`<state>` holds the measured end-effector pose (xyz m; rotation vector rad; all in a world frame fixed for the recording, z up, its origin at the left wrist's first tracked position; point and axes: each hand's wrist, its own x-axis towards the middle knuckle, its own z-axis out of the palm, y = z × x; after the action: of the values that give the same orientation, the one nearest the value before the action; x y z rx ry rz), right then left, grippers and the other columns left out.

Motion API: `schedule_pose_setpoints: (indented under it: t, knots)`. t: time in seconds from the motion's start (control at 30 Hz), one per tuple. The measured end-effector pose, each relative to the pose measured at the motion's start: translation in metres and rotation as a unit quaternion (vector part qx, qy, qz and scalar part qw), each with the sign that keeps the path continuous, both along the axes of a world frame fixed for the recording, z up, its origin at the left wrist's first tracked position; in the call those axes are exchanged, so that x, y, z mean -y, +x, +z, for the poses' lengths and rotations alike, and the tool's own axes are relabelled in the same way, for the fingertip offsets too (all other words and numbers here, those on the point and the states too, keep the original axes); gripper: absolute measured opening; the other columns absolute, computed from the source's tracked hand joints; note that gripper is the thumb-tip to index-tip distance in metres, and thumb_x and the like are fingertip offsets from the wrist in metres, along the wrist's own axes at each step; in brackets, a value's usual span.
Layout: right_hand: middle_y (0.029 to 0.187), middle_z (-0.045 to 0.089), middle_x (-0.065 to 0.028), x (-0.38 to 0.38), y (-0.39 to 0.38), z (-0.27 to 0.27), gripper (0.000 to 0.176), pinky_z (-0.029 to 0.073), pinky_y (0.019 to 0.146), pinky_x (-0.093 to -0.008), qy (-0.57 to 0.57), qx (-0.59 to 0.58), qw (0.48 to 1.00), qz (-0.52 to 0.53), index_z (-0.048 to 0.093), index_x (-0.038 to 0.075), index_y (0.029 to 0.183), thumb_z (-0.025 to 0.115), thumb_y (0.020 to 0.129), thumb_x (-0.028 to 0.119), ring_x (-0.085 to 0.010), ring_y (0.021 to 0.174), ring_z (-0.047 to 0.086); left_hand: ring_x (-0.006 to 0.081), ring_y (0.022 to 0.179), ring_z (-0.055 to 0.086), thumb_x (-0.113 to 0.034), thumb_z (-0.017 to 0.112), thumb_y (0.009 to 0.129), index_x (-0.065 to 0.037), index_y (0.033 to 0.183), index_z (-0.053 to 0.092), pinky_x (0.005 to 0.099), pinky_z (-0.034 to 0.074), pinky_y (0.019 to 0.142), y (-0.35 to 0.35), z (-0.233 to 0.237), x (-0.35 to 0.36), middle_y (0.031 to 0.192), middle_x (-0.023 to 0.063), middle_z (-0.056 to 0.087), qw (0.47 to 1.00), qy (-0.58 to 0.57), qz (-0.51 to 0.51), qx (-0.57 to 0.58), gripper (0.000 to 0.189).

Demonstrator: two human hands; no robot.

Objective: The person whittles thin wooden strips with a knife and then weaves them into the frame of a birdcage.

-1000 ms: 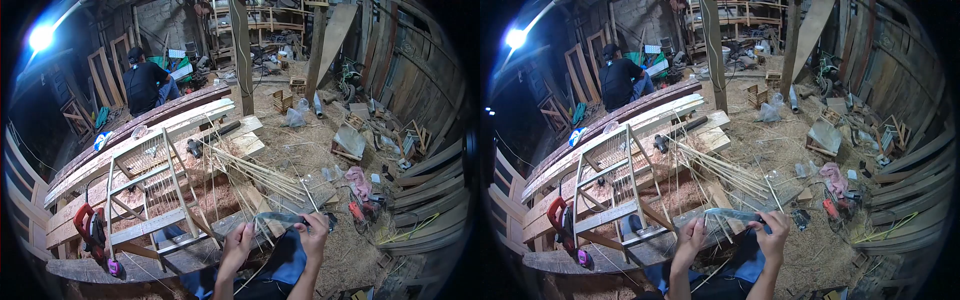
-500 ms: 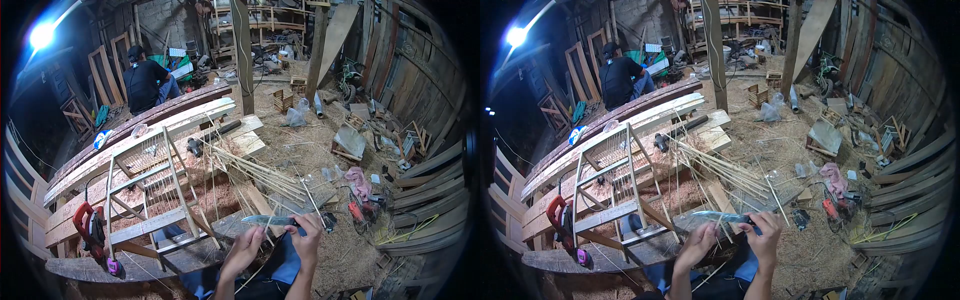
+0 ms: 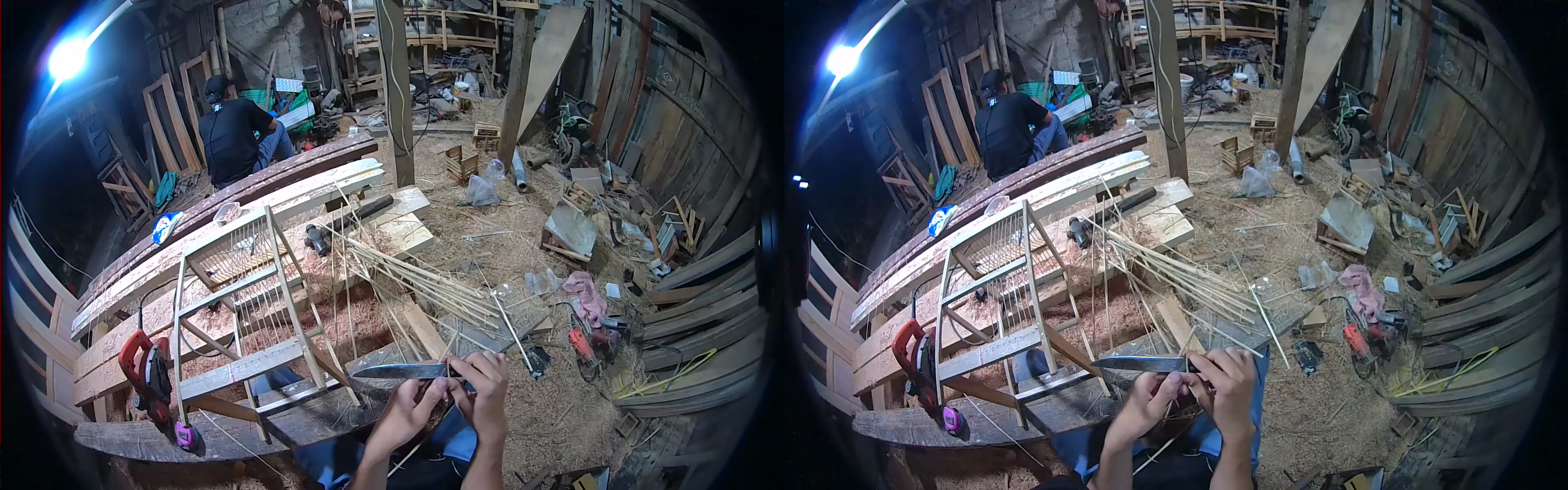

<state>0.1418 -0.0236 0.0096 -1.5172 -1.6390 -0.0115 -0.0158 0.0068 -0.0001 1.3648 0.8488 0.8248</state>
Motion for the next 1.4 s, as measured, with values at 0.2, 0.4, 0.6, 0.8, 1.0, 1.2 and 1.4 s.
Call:
schedule_pose_setpoints:
  t: [0.2,0.4,0.6,0.8,1.0,1.2,1.4]
  knots:
    - [0.086,0.063,-0.0037,0.0,-0.006,0.005,0.026,0.042,0.08,-0.0401,0.003,0.029,0.999,0.021,0.073,0.008,0.102,0.074,0.076,0.01,-0.0241,0.083,0.059,0.0082,0.075,0.061,-0.027,0.066,0.102,0.007,0.099,0.069,0.0299,0.051,0.069,0.009,-0.006,0.001,0.082,0.0062,0.073,0.998,-0.02,0.067,-0.005,0.034]
    - [0.089,0.065,-0.004,0.002,-0.007,0.005,0.027,0.042,0.079,-0.0397,-0.004,0.014,0.999,0.032,0.073,0.008,0.104,0.074,0.077,0.009,-0.0238,0.085,0.06,0.0119,0.065,0.063,-0.027,0.064,0.101,0.005,0.099,0.07,0.0359,0.048,0.059,0.009,-0.007,0.002,0.073,0.0132,0.07,0.994,0.024,0.09,-0.061,0.032]
    - [0.088,0.065,-0.0036,0.001,-0.004,0.007,0.027,0.042,0.078,-0.0394,0.022,0.025,0.999,0.008,0.074,0.007,0.106,0.076,0.08,0.015,-0.0237,0.084,0.06,0.0134,0.068,0.057,-0.026,0.056,0.104,0.005,0.097,0.065,0.0339,0.048,0.064,0.004,0.027,0.003,0.075,0.0163,0.063,0.979,0.046,0.061,-0.19,0.033]
    - [0.084,0.061,-0.0017,0.003,0.002,0.005,0.034,0.041,0.079,-0.0385,0.019,0.021,0.999,-0.042,0.076,0.009,0.107,0.08,0.079,0.027,-0.0217,0.083,0.059,0.015,0.067,0.055,-0.024,0.053,0.106,0.005,0.099,0.064,0.0343,0.047,0.063,0.004,0.025,0.002,0.072,0.0157,0.058,0.98,0.07,0.035,-0.181,0.032]
    - [0.083,0.06,-0.0038,0.001,-0.003,0.001,0.036,0.039,0.079,-0.0405,0.027,0.021,0.998,-0.058,0.077,0.007,0.103,0.081,0.077,0.032,-0.0238,0.083,0.056,0.0321,0.059,0.063,-0.022,0.053,0.106,0.0,0.107,0.067,0.0408,0.047,0.058,0.007,0.013,0.005,0.073,0.0238,0.059,0.987,0.088,0.068,-0.113,0.027]
    - [0.081,0.061,-0.0034,0.002,0.005,0.005,0.039,0.039,0.08,-0.0401,0.039,-0.002,0.996,-0.077,0.076,0.005,0.1,0.082,0.075,0.035,-0.0245,0.082,0.055,0.0089,0.065,0.047,-0.017,0.056,0.106,0.004,0.099,0.064,0.0299,0.044,0.058,0.01,0.018,0.006,0.068,0.0097,0.054,0.986,0.104,0.07,-0.106,0.024]
    - [0.081,0.06,0.0004,0.003,0.017,-0.009,0.036,0.037,0.08,-0.0383,0.029,0.001,0.994,-0.104,0.078,0.014,0.105,0.082,0.076,0.036,-0.0198,0.08,0.058,0.0088,0.06,0.036,-0.016,0.058,0.105,0.003,0.094,0.062,0.0317,0.037,0.052,0.013,0.024,0.007,0.063,0.0112,0.041,0.982,0.122,0.058,-0.129,0.023]
